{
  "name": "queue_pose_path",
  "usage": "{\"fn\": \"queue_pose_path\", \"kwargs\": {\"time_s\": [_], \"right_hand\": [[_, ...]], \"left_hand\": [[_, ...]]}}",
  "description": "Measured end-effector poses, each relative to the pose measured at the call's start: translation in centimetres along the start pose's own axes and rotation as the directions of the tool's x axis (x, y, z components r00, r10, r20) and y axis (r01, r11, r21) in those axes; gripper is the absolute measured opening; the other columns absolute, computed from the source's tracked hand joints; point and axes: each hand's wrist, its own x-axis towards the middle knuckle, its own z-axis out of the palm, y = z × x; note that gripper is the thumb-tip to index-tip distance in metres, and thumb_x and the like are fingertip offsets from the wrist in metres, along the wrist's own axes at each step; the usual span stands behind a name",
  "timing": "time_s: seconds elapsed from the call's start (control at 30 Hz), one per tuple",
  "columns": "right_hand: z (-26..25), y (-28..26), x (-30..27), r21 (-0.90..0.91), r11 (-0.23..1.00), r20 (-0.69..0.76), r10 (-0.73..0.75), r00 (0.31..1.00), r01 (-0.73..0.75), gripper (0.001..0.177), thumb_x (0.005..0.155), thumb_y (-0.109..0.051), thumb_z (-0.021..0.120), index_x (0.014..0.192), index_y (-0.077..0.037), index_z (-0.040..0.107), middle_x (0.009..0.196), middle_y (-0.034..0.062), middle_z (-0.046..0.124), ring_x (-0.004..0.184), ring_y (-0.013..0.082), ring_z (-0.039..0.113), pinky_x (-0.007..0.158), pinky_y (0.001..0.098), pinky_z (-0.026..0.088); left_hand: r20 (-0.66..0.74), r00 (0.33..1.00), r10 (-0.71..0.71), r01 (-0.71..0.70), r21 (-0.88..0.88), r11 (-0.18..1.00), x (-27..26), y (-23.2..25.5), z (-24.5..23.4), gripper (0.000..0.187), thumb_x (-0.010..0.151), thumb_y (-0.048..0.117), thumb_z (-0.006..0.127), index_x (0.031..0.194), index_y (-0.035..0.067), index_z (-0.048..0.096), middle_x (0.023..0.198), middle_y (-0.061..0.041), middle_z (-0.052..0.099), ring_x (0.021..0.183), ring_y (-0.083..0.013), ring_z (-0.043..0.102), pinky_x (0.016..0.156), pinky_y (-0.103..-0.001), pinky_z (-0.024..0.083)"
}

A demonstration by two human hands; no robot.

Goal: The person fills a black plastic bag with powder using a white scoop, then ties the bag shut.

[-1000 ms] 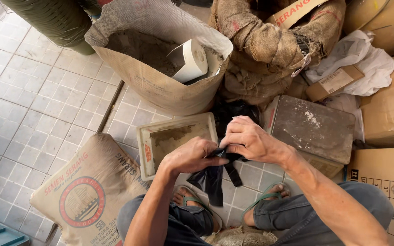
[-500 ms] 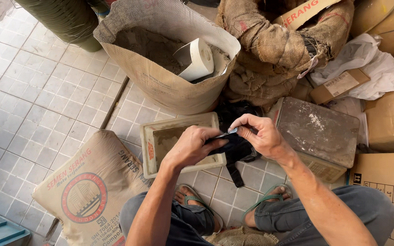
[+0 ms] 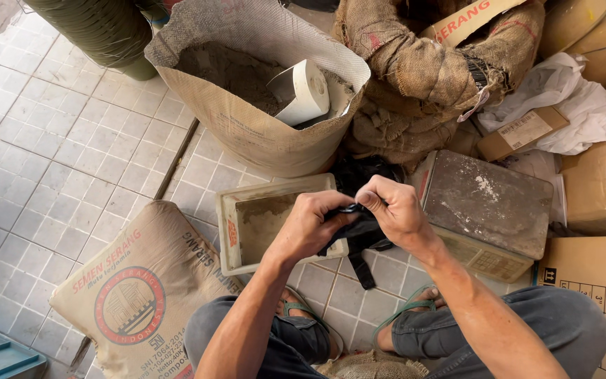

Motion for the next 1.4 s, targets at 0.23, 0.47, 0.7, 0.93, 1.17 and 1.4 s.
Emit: {"fn": "queue_pose_path", "kwargs": {"time_s": [0.23,0.47,0.7,0.93,1.17,1.4], "right_hand": [[-0.6,-1.2,-0.6,0.233,0.971,-0.027,0.064,0.998,-0.056,0.028,0.095,-0.020,0.083,0.115,-0.001,0.078,0.095,0.0071,0.073,0.093,0.0092,0.062,0.084,0.0295,0.055],[-0.3,0.5,-2.0,0.045,0.994,-0.228,0.109,0.967,-0.101,0.016,0.097,-0.013,0.081,0.110,-0.005,0.083,0.093,0.0085,0.081,0.092,0.0122,0.074,0.083,0.0313,0.060],[0.7,-1.2,-2.1,-0.384,0.910,-0.399,-0.320,0.860,0.160,0.014,0.100,-0.016,0.078,0.108,-0.008,0.086,0.110,0.0108,0.076,0.098,0.0266,0.072,0.091,0.0387,0.059],[1.9,-0.4,-4.8,-0.319,0.945,-0.510,-0.233,0.828,0.069,0.011,0.100,-0.016,0.079,0.103,-0.009,0.086,0.095,0.0070,0.073,0.084,0.0227,0.073,0.079,0.0368,0.060],[2.8,-1.6,-5.6,0.117,0.989,-0.287,-0.059,0.956,0.096,0.044,0.110,-0.038,0.055,0.086,-0.005,0.072,0.095,0.0118,0.074,0.086,0.0240,0.073,0.081,0.0355,0.056],[1.9,6.7,-8.6,0.223,0.946,-0.331,0.299,0.895,-0.234,0.037,0.078,-0.001,0.094,0.081,-0.006,0.057,0.078,-0.0016,0.059,0.077,0.0074,0.056,0.071,0.0237,0.052]], "left_hand": [[-0.104,0.995,-0.001,0.010,0.089,0.996,0.0,-2.1,1.2,0.026,0.100,0.024,0.075,0.078,0.012,0.067,0.065,-0.013,0.062,0.064,-0.0341,0.069,0.063,-0.036,0.054],[-0.184,0.983,0.002,0.013,0.080,0.997,0.2,0.0,1.6,0.006,0.098,0.019,0.078,0.092,0.018,0.078,0.074,-0.006,0.072,0.077,-0.0277,0.077,0.070,-0.033,0.059],[-0.255,0.956,-0.146,0.194,0.175,0.965,-0.4,-0.2,1.6,0.046,0.095,0.038,0.081,0.066,0.010,0.059,0.055,-0.015,0.059,0.053,-0.0346,0.065,0.051,-0.034,0.047],[-0.165,0.924,-0.346,0.292,-0.280,0.914,-0.9,-1.6,2.1,0.034,0.082,0.026,0.094,0.099,0.006,0.072,0.081,-0.012,0.074,0.079,-0.0144,0.063,0.074,-0.034,0.059],[0.101,0.772,-0.628,0.552,-0.595,0.584,-1.9,-6.1,5.4,0.043,0.095,0.038,0.083,0.113,0.001,0.073,0.087,-0.005,0.070,0.064,-0.0107,0.070,0.057,-0.023,0.063],[-0.329,0.831,-0.449,0.554,0.411,0.724,-3.0,-8.1,2.1,0.011,0.088,0.018,0.073,0.098,0.013,0.075,0.086,-0.019,0.078,0.082,-0.0447,0.077,0.068,-0.060,0.063]]}}
